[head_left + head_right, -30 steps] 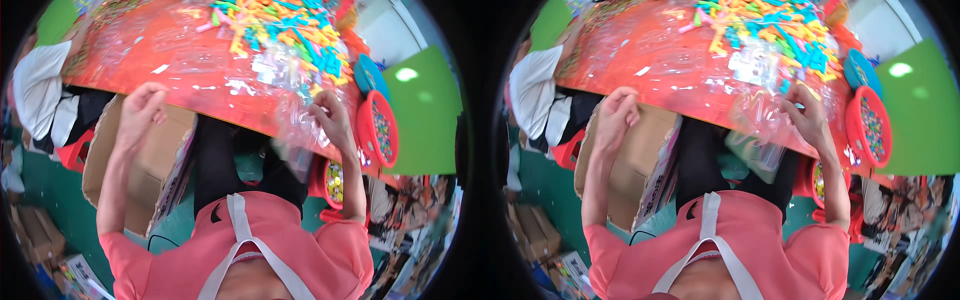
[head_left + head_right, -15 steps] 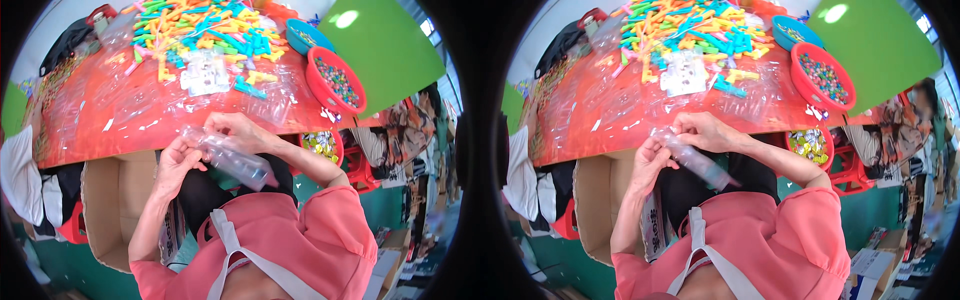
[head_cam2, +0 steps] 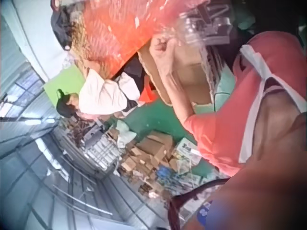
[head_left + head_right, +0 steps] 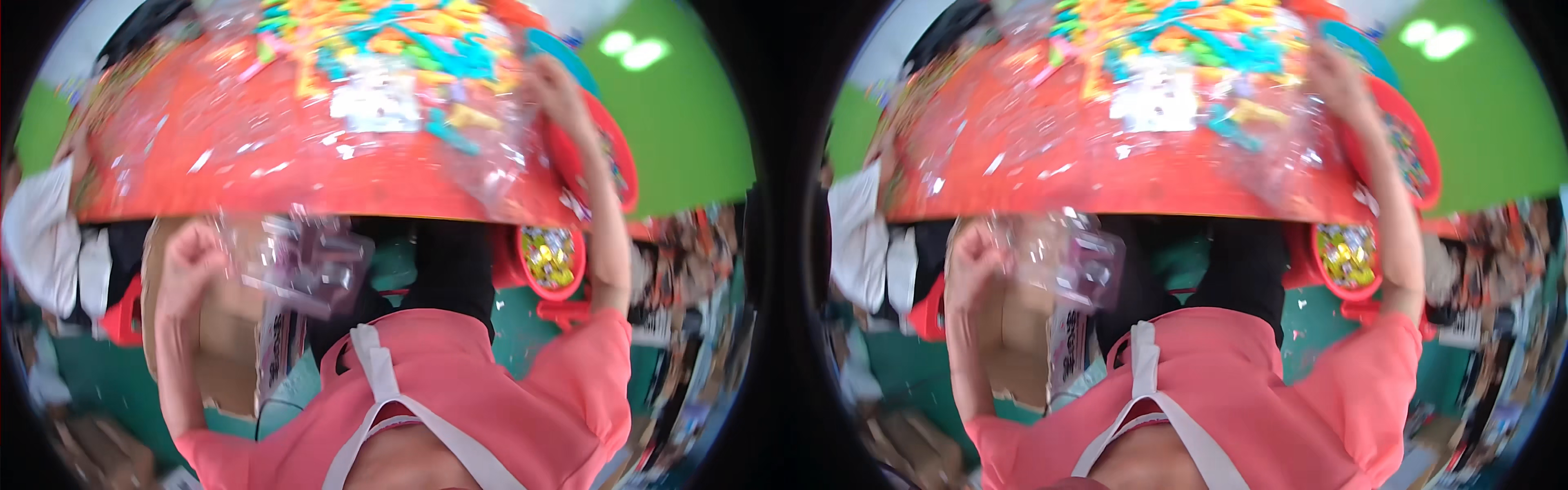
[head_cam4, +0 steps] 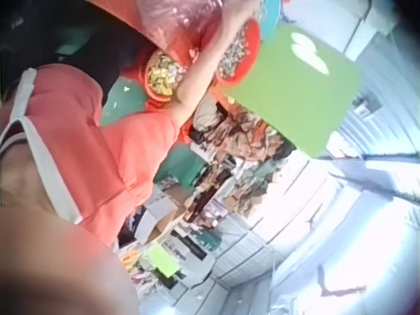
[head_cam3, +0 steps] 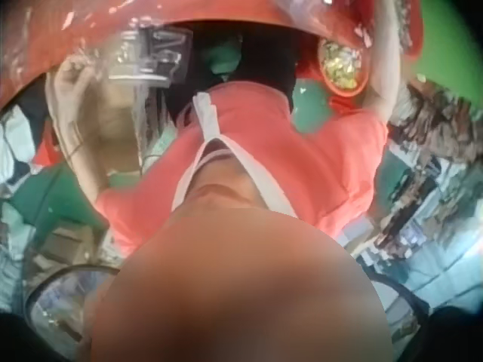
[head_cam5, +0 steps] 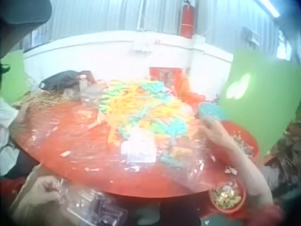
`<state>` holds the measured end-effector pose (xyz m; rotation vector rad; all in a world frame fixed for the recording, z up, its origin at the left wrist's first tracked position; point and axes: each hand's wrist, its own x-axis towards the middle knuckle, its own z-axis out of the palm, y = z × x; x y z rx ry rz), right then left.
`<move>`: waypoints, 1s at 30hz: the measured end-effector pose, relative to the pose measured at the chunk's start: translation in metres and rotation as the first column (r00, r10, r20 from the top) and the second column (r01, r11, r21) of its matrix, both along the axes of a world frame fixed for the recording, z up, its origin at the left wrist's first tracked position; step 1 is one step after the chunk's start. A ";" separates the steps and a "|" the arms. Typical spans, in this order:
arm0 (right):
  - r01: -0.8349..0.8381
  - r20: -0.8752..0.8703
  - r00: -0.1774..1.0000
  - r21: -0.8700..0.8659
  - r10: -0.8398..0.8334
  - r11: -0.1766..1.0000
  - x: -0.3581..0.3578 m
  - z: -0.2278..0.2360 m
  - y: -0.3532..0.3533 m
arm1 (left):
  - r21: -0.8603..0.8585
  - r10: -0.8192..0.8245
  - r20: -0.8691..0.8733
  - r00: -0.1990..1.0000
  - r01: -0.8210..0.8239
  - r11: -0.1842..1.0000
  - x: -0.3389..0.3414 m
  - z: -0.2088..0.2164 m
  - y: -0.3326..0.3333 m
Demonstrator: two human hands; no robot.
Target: Packing plastic toy guns and small capsules into clear plastic trays at a factory workstation.
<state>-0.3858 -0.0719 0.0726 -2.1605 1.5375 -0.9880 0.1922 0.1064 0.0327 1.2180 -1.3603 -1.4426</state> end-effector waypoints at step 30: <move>-0.647 -0.358 0.729 -0.083 0.583 0.758 0.381 -0.108 -0.021 | -0.757 0.605 0.653 0.456 0.367 0.541 0.052 -0.088 -0.043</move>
